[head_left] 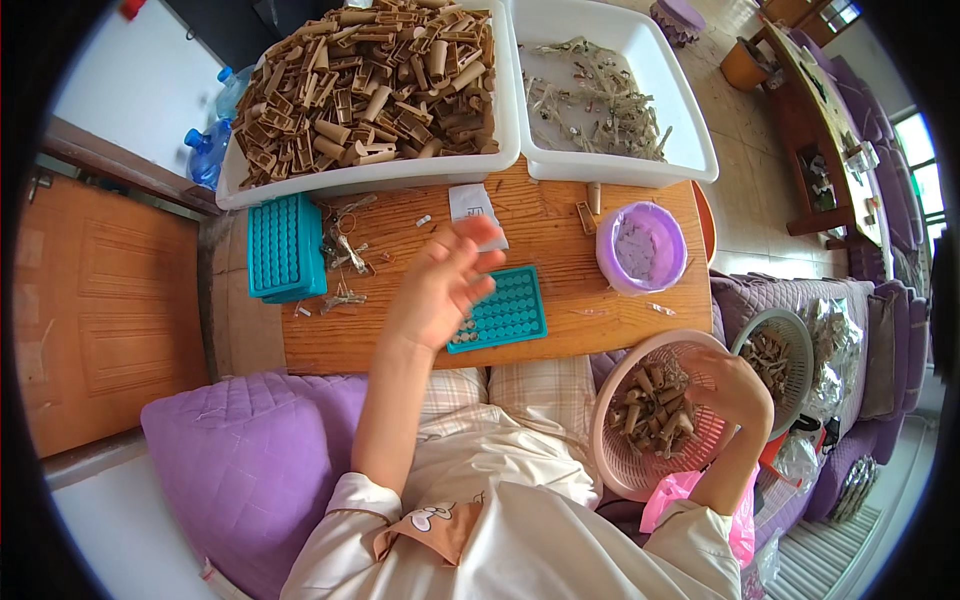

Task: The person assembles small brown plastic components by hand, inserting metal pins into them.

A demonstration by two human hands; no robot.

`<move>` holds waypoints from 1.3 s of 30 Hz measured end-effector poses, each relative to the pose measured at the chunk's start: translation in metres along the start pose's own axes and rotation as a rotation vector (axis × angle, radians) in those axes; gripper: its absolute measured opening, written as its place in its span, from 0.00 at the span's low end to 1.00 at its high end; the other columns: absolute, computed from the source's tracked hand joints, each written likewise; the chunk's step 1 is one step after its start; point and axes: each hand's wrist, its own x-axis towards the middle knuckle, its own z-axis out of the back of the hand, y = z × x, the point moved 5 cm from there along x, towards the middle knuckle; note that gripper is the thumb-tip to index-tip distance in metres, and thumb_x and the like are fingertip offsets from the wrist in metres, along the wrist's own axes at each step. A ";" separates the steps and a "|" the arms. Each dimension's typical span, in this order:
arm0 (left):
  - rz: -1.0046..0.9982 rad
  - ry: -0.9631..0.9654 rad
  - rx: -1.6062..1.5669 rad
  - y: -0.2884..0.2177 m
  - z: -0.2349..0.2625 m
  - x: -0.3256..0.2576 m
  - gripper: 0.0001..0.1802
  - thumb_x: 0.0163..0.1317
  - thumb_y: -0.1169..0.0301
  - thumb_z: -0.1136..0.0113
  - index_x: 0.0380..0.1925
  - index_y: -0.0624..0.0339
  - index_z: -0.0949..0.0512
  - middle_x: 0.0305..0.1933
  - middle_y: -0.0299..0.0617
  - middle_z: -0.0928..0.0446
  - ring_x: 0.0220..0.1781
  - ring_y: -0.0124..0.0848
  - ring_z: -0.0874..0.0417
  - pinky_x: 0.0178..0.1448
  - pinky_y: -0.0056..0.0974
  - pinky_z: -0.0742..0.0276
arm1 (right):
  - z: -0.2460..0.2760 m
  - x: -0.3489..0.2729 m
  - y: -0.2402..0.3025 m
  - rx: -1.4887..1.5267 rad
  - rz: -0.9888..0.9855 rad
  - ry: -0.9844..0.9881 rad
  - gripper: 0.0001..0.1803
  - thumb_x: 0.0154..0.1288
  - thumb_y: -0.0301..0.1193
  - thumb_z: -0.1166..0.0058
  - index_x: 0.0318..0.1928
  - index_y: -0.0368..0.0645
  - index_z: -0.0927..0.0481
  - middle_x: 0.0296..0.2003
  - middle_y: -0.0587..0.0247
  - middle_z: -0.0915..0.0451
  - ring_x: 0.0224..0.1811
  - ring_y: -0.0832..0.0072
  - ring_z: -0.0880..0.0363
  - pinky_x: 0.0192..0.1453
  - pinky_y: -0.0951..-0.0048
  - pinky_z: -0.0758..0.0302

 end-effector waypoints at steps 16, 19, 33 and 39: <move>-0.547 -0.603 1.646 -0.126 0.013 0.073 0.13 0.57 0.75 0.53 0.43 0.62 0.29 0.44 0.45 0.24 0.42 0.33 0.21 0.46 0.34 0.28 | 0.068 0.370 0.038 -0.078 0.126 -0.424 0.14 0.47 0.34 0.44 0.36 0.45 0.22 0.32 0.54 0.21 0.36 0.58 0.23 0.40 0.65 0.26; -0.662 -0.609 1.392 -0.129 0.014 0.071 0.14 0.56 0.79 0.53 0.44 0.61 0.29 0.44 0.45 0.25 0.38 0.33 0.22 0.44 0.34 0.27 | 0.060 0.398 0.037 -0.163 0.085 -0.383 0.11 0.47 0.32 0.45 0.34 0.46 0.21 0.33 0.54 0.21 0.36 0.57 0.23 0.41 0.64 0.26; -0.386 -0.771 2.117 -0.127 0.006 0.096 0.13 0.51 0.63 0.43 0.27 0.63 0.27 0.31 0.47 0.23 0.33 0.44 0.20 0.35 0.43 0.25 | 0.119 0.316 0.048 1.161 0.227 -0.361 0.10 0.60 0.26 0.58 0.41 0.42 0.24 0.36 0.68 0.24 0.38 0.80 0.27 0.44 0.78 0.32; -0.570 -0.754 2.007 -0.119 0.001 0.101 0.12 0.48 0.66 0.40 0.28 0.61 0.29 0.32 0.46 0.24 0.33 0.44 0.22 0.36 0.43 0.25 | 0.127 0.252 0.044 1.079 0.404 -0.621 0.09 0.60 0.24 0.58 0.40 0.39 0.27 0.42 0.62 0.27 0.40 0.80 0.27 0.49 0.81 0.35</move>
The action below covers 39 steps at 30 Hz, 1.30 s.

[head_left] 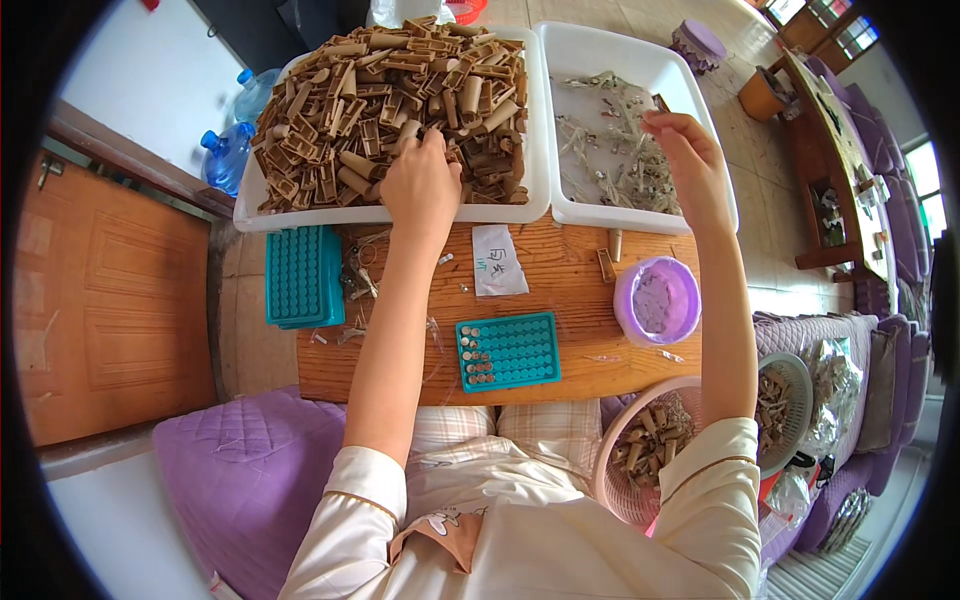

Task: The person assembles small brown plastic components by hand, inserting metal pins into them.

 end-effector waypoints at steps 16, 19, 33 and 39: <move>0.229 0.617 -1.720 -0.048 0.032 -0.170 0.13 0.51 0.82 0.64 0.37 0.60 0.36 0.27 0.35 0.33 0.24 0.20 0.36 0.30 0.26 0.37 | -0.088 -0.163 0.022 0.047 -0.220 0.247 0.04 0.60 0.27 0.52 0.36 0.41 0.29 0.26 0.69 0.28 0.24 0.84 0.33 0.25 0.83 0.37; 0.288 0.745 -1.758 -0.046 0.036 -0.194 0.13 0.54 0.75 0.55 0.41 0.60 0.33 0.26 0.32 0.33 0.23 0.17 0.37 0.27 0.24 0.39 | -0.097 -0.170 0.052 -0.340 0.101 0.288 0.09 0.50 0.24 0.43 0.34 0.40 0.26 0.24 0.66 0.26 0.23 0.80 0.31 0.25 0.81 0.36; 0.056 0.319 -1.332 -0.030 0.068 -0.217 0.14 0.51 0.71 0.38 0.35 0.63 0.28 0.28 0.39 0.21 0.25 0.15 0.26 0.26 0.20 0.36 | -0.113 -0.206 0.076 -0.489 0.392 0.362 0.14 0.40 0.22 0.38 0.33 0.42 0.22 0.23 0.63 0.25 0.22 0.73 0.27 0.24 0.76 0.32; 0.178 0.434 -1.512 -0.029 0.063 -0.225 0.14 0.52 0.71 0.38 0.36 0.64 0.30 0.29 0.40 0.22 0.23 0.15 0.29 0.26 0.21 0.37 | -0.111 -0.214 0.067 -0.415 0.257 0.324 0.12 0.43 0.25 0.38 0.32 0.42 0.24 0.22 0.64 0.26 0.22 0.70 0.27 0.24 0.73 0.31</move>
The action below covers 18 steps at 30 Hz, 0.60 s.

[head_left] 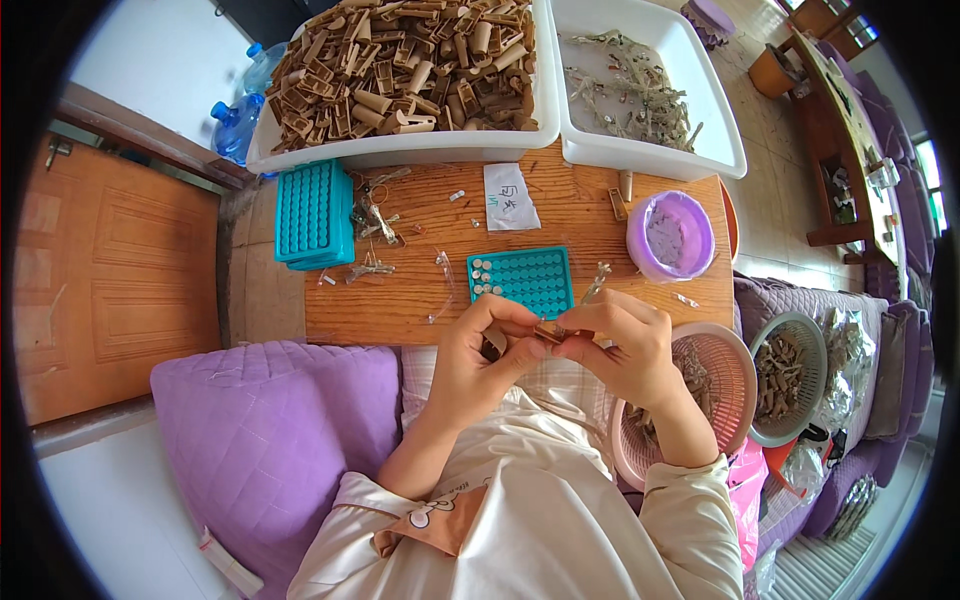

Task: The person assembles small brown plastic components by hand, inserting metal pins into them.

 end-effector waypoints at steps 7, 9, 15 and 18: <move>0.131 0.108 -0.707 0.014 0.002 -0.001 0.14 0.54 0.81 0.57 0.42 0.61 0.36 0.35 0.41 0.26 0.34 0.21 0.28 0.35 0.26 0.34 | 0.000 -0.004 0.000 -0.011 0.026 -0.066 0.14 0.40 0.23 0.36 0.31 0.40 0.25 0.22 0.62 0.25 0.21 0.75 0.26 0.24 0.79 0.30; 0.165 0.025 -0.669 0.020 0.002 -0.002 0.17 0.52 0.82 0.62 0.44 0.60 0.37 0.38 0.42 0.28 0.36 0.24 0.28 0.38 0.28 0.33 | 0.000 -0.005 0.002 0.007 0.015 -0.086 0.14 0.40 0.23 0.36 0.31 0.39 0.25 0.23 0.61 0.24 0.21 0.76 0.26 0.24 0.80 0.30; 0.108 -0.134 -0.500 0.011 -0.005 -0.011 0.23 0.54 0.83 0.50 0.51 0.63 0.39 0.50 0.45 0.31 0.50 0.29 0.28 0.49 0.31 0.29 | -0.010 -0.013 0.005 0.192 -0.218 -0.222 0.12 0.44 0.20 0.39 0.32 0.40 0.24 0.24 0.64 0.25 0.19 0.79 0.28 0.20 0.80 0.33; 0.037 0.035 -0.377 0.013 -0.002 -0.014 0.28 0.49 0.82 0.41 0.52 0.65 0.38 0.53 0.47 0.32 0.54 0.31 0.30 0.46 0.28 0.26 | -0.014 -0.013 0.013 0.091 -0.071 -0.200 0.11 0.45 0.19 0.40 0.32 0.40 0.24 0.24 0.64 0.24 0.19 0.80 0.29 0.20 0.81 0.33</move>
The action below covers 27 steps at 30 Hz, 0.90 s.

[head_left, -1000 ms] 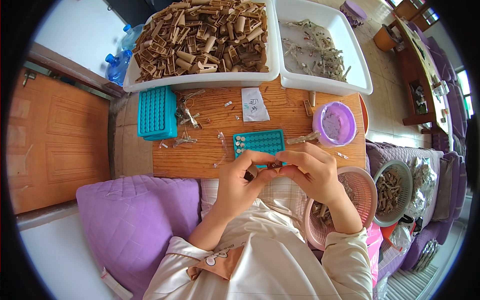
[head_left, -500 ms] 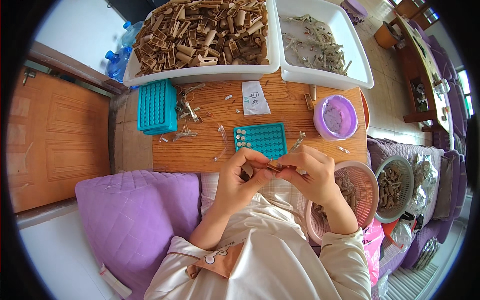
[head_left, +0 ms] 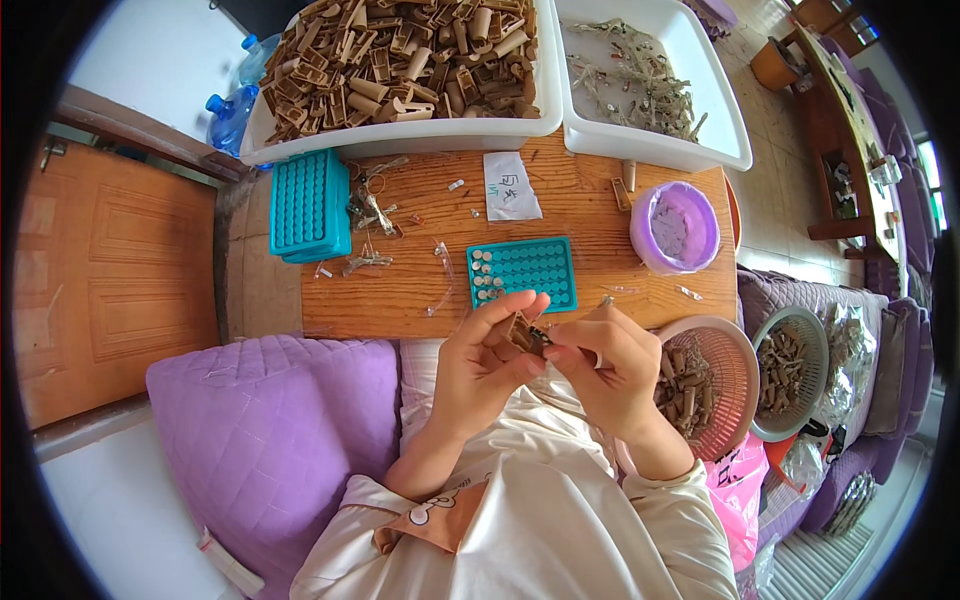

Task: The person assembles small brown plastic components by hand, inserting metal pins into them.

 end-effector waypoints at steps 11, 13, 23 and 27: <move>-0.152 0.106 -0.112 0.004 0.004 0.002 0.31 0.46 0.86 0.41 0.54 0.66 0.37 0.51 0.50 0.30 0.53 0.31 0.29 0.47 0.30 0.25 | -0.010 -0.009 -0.005 0.126 -0.049 -0.069 0.09 0.46 0.18 0.40 0.31 0.39 0.24 0.24 0.64 0.24 0.19 0.82 0.29 0.19 0.83 0.36; -0.154 0.106 -0.103 0.005 0.005 0.002 0.31 0.47 0.85 0.41 0.54 0.66 0.36 0.51 0.50 0.30 0.53 0.31 0.29 0.48 0.30 0.26 | -0.013 -0.009 -0.006 0.137 -0.063 -0.058 0.09 0.46 0.18 0.41 0.31 0.39 0.23 0.23 0.64 0.24 0.20 0.81 0.28 0.20 0.82 0.35; -0.075 -0.188 0.078 0.006 0.015 0.005 0.25 0.60 0.67 0.49 0.55 0.64 0.40 0.50 0.46 0.29 0.49 0.27 0.27 0.43 0.26 0.27 | -0.035 -0.015 -0.019 0.048 -0.136 0.053 0.17 0.51 0.13 0.49 0.43 0.39 0.24 0.39 0.58 0.32 0.30 0.74 0.25 0.30 0.77 0.27; -0.086 -0.195 0.126 -0.001 0.015 0.005 0.21 0.63 0.67 0.54 0.54 0.63 0.39 0.50 0.48 0.30 0.40 0.25 0.23 0.31 0.23 0.27 | -0.049 -0.027 -0.031 0.206 -0.246 -0.121 0.21 0.51 0.11 0.53 0.48 0.38 0.28 0.41 0.58 0.32 0.30 0.78 0.27 0.31 0.81 0.29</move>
